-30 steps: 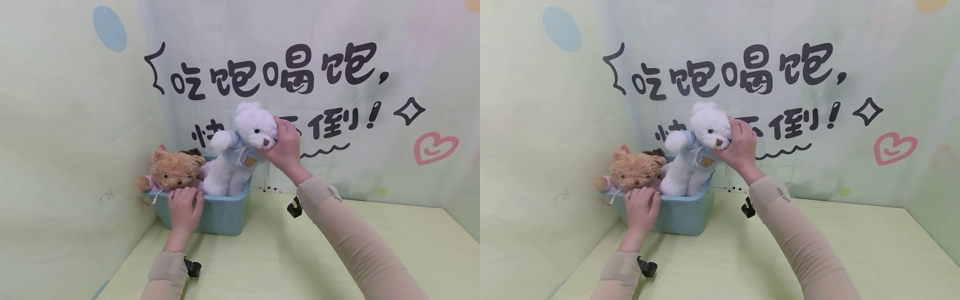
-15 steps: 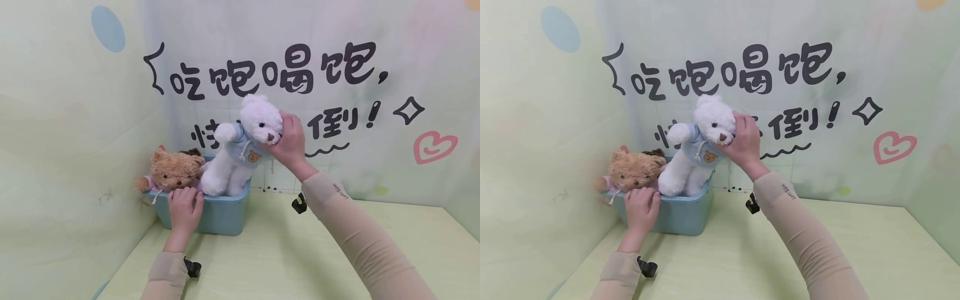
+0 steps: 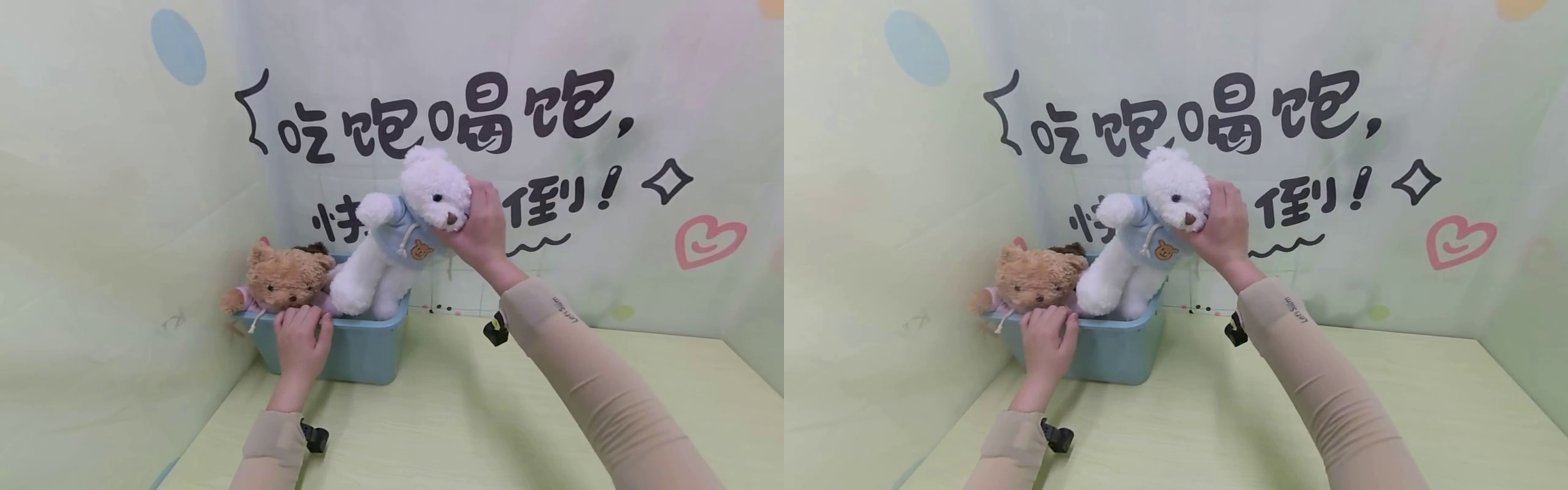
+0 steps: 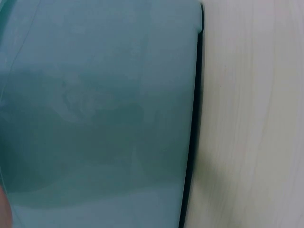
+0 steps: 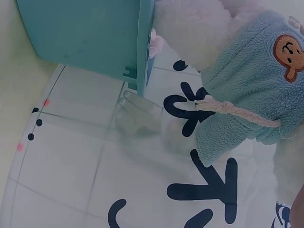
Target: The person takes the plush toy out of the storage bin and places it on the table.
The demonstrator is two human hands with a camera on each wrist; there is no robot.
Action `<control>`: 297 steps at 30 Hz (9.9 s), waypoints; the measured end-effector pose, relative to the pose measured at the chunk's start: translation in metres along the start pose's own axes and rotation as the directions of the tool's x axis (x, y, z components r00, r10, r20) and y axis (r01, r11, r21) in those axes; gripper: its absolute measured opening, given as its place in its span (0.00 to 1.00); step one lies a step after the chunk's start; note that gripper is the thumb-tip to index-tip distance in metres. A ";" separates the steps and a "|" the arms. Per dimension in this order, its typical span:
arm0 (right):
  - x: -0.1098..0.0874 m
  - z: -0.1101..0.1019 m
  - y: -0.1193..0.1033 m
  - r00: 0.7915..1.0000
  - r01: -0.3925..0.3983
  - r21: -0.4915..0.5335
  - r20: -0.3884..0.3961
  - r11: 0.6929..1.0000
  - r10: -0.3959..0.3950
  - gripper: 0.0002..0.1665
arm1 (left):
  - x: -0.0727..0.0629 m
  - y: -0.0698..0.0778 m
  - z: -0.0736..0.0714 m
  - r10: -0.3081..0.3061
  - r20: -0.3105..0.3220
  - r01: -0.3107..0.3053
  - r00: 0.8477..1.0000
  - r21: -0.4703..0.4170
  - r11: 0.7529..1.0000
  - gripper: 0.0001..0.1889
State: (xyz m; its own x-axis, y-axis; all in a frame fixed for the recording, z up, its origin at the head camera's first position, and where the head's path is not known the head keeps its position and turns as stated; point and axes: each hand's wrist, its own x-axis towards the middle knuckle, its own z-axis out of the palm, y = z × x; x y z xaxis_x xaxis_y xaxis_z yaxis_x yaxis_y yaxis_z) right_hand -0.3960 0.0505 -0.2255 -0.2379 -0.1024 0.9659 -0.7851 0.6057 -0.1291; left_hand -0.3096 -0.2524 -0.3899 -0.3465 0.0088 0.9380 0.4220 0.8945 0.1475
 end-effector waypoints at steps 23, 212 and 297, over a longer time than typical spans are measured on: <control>0.011 -0.020 0.011 0.999 -0.021 0.015 -0.037 1.000 0.022 0.40 | -0.001 -0.001 0.003 0.012 -0.021 -0.012 1.000 -0.011 1.000 0.15; -0.149 -0.157 0.130 0.731 -0.063 -0.534 0.551 0.843 0.403 0.51 | -0.004 -0.006 -0.002 0.033 -0.052 -0.037 0.998 -0.065 0.997 0.20; -0.012 0.130 -0.160 0.385 0.571 -0.021 0.890 0.821 -0.245 0.42 | -0.005 -0.009 -0.014 0.021 -0.037 -0.022 0.999 -0.030 0.999 0.11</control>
State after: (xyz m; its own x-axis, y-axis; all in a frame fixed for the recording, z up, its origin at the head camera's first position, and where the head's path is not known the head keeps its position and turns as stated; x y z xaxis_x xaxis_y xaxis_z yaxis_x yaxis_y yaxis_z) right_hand -0.3420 -0.1482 -0.2452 -0.4079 -0.8899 0.2040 -0.7681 0.4553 0.4503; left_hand -0.3001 -0.2668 -0.3915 -0.3064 0.0115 0.9518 0.4545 0.8803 0.1357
